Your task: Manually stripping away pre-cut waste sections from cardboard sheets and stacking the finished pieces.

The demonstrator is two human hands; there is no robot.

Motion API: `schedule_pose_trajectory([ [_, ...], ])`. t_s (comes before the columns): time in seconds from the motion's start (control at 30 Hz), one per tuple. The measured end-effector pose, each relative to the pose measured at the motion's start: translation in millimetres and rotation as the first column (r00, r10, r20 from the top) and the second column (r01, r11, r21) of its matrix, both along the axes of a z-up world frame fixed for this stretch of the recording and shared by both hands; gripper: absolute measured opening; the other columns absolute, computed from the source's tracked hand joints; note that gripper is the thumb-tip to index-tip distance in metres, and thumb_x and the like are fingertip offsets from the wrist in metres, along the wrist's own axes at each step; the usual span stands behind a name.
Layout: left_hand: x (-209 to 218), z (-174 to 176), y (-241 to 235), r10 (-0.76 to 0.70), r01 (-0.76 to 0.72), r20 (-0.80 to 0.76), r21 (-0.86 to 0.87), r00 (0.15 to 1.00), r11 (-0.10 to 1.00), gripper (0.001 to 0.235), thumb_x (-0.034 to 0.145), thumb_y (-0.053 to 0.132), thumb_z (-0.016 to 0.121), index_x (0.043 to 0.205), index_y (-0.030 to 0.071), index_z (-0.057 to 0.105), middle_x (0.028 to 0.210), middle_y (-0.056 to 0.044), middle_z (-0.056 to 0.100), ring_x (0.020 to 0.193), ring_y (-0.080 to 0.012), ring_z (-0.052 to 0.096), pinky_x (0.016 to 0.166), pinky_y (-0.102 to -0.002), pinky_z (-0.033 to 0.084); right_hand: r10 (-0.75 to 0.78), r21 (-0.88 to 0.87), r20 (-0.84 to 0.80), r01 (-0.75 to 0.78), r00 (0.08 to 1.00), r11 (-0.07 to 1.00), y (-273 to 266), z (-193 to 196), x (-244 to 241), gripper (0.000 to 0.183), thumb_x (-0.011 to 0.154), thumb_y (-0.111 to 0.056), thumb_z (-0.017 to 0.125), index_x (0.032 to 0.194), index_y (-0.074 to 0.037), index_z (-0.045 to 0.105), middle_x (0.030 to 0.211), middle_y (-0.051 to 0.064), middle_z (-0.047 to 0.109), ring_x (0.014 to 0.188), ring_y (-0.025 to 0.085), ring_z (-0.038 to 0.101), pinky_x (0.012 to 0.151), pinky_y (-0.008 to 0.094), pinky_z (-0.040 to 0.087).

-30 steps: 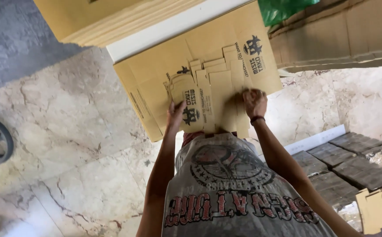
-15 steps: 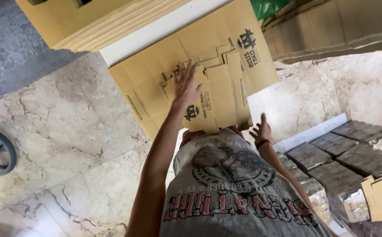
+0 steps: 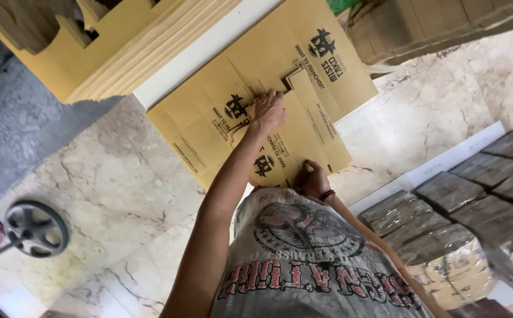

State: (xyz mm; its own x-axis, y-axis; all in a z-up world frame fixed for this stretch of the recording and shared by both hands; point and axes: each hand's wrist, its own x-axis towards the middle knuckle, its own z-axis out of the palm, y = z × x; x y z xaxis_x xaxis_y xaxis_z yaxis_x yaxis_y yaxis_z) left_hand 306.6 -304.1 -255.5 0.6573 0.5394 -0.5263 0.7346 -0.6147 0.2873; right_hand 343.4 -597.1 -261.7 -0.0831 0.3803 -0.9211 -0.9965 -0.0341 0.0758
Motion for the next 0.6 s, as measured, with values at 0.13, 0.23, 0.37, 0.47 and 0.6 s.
schedule_pose_trajectory([
  [0.13,-23,18,23,0.047,-0.037,0.069,-0.143,0.996,0.989,0.058,0.09,0.032,0.062,0.146,0.027,0.05,0.134,-0.009,0.057,0.126,-0.0343,0.057,0.103,-0.06,0.041,0.247,-0.073,0.112,-0.24,0.962,0.968,2,-2,8,0.018,0.094,-0.03,0.069,0.096,-0.012,0.066,0.085,-0.003,0.057,0.083,0.022,0.063,0.088,0.041,0.047],
  [0.23,-57,114,26,0.018,0.0,0.063,-0.276,0.998,0.961,0.071,0.088,0.026,0.062,0.156,0.037,0.042,0.14,-0.012,0.059,0.132,-0.038,0.055,0.106,-0.063,0.042,0.486,-0.194,0.33,-0.446,0.809,0.874,7,33,19,0.033,0.092,-0.022,0.076,0.112,0.002,0.066,0.1,0.014,0.066,0.102,0.029,0.065,0.096,0.046,0.047],
  [0.37,-93,214,34,0.235,-0.084,0.23,-0.525,0.944,0.847,0.07,0.088,0.011,0.056,0.157,0.013,0.043,0.155,-0.022,0.048,0.145,-0.0412,0.043,0.118,-0.052,0.037,0.739,-0.47,0.575,-0.596,0.352,0.651,7,42,38,0.059,0.087,-0.047,0.082,0.116,0.002,0.068,0.109,0.026,0.067,0.108,0.037,0.065,0.096,0.047,0.05],
  [0.47,-112,187,27,0.322,-0.151,0.183,-0.606,0.929,0.781,0.068,0.091,0.018,0.061,0.151,-0.009,0.044,0.153,-0.034,0.044,0.146,-0.0466,0.038,0.122,-0.057,0.03,0.711,-0.384,0.557,-0.626,0.43,0.679,21,60,38,0.052,0.083,-0.033,0.085,0.113,0.006,0.068,0.103,0.022,0.068,0.098,0.035,0.066,0.087,0.047,0.053],
  [0.6,-146,56,22,0.4,-0.271,0.106,-0.579,0.91,0.769,0.06,0.09,0.02,0.055,0.149,0.008,0.052,0.144,-0.027,0.057,0.119,-0.0405,0.065,0.09,-0.051,0.061,0.758,-0.385,0.566,-0.709,0.324,0.591,10,-3,58,0.047,0.081,-0.03,0.086,0.109,0.005,0.073,0.109,0.025,0.07,0.107,0.037,0.067,0.096,0.048,0.052],
])
